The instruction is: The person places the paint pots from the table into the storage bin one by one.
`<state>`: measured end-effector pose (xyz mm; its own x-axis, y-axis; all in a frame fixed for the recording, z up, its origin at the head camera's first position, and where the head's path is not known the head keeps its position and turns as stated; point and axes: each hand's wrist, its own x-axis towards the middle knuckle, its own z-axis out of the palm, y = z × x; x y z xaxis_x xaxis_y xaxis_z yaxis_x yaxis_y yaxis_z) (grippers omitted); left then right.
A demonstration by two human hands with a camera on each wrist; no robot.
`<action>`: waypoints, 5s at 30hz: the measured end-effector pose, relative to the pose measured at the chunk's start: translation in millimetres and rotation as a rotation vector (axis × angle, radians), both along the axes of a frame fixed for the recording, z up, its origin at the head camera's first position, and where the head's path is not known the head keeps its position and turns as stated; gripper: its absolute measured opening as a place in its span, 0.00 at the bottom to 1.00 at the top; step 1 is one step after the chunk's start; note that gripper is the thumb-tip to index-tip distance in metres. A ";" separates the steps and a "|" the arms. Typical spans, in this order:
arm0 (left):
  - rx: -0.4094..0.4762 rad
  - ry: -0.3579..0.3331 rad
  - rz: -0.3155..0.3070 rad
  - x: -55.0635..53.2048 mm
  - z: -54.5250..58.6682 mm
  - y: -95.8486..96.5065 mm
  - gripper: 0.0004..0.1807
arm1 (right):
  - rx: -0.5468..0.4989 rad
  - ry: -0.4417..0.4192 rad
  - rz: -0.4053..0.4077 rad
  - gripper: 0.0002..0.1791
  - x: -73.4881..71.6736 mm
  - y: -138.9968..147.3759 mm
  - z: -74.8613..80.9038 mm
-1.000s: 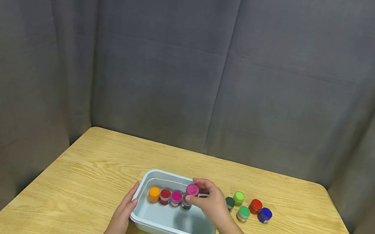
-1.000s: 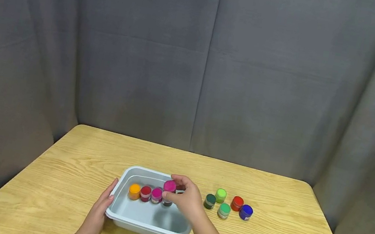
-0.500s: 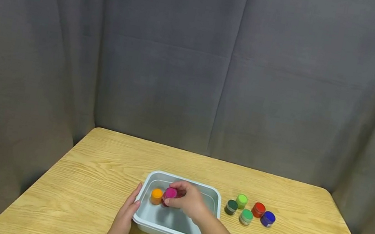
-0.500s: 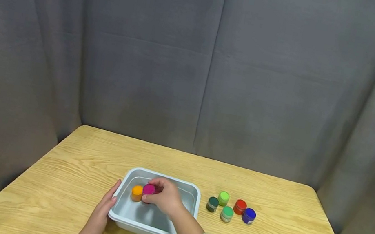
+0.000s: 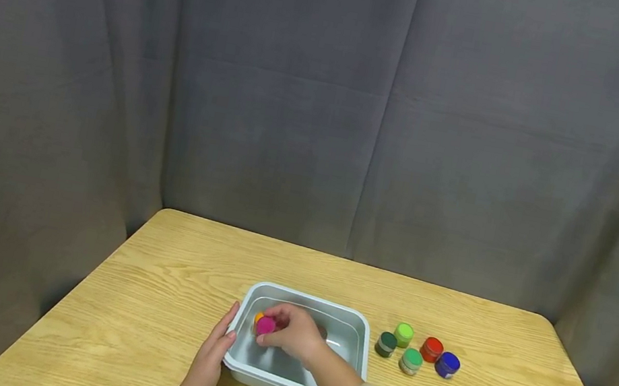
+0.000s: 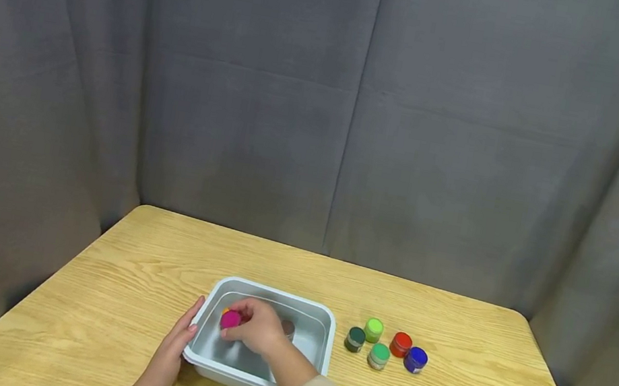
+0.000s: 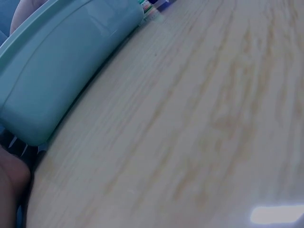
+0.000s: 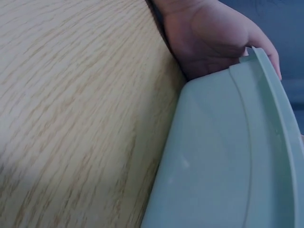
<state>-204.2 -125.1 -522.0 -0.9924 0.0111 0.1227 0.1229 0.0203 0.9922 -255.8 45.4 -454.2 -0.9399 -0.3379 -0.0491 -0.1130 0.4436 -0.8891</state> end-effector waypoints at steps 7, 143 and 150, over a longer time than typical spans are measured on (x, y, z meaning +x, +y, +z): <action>0.013 0.004 0.002 -0.3 -0.5 0.2 0.30 | 0.096 0.038 0.027 0.23 1.5 -7.4 -1.0; -0.015 -0.021 0.018 2.3 4.6 1.6 0.30 | 0.234 -0.053 -0.555 0.40 20.5 283.9 -44.7; -0.021 -0.021 0.020 2.5 4.1 0.6 0.30 | 0.192 -0.055 -0.583 0.41 24.0 283.0 -38.0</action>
<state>-201.7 -124.4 -517.9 -0.9948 -0.0063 0.1018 0.1015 0.0437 0.9939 -231.8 328.4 -492.2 -0.9617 0.2502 -0.1120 0.2401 0.5715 -0.7847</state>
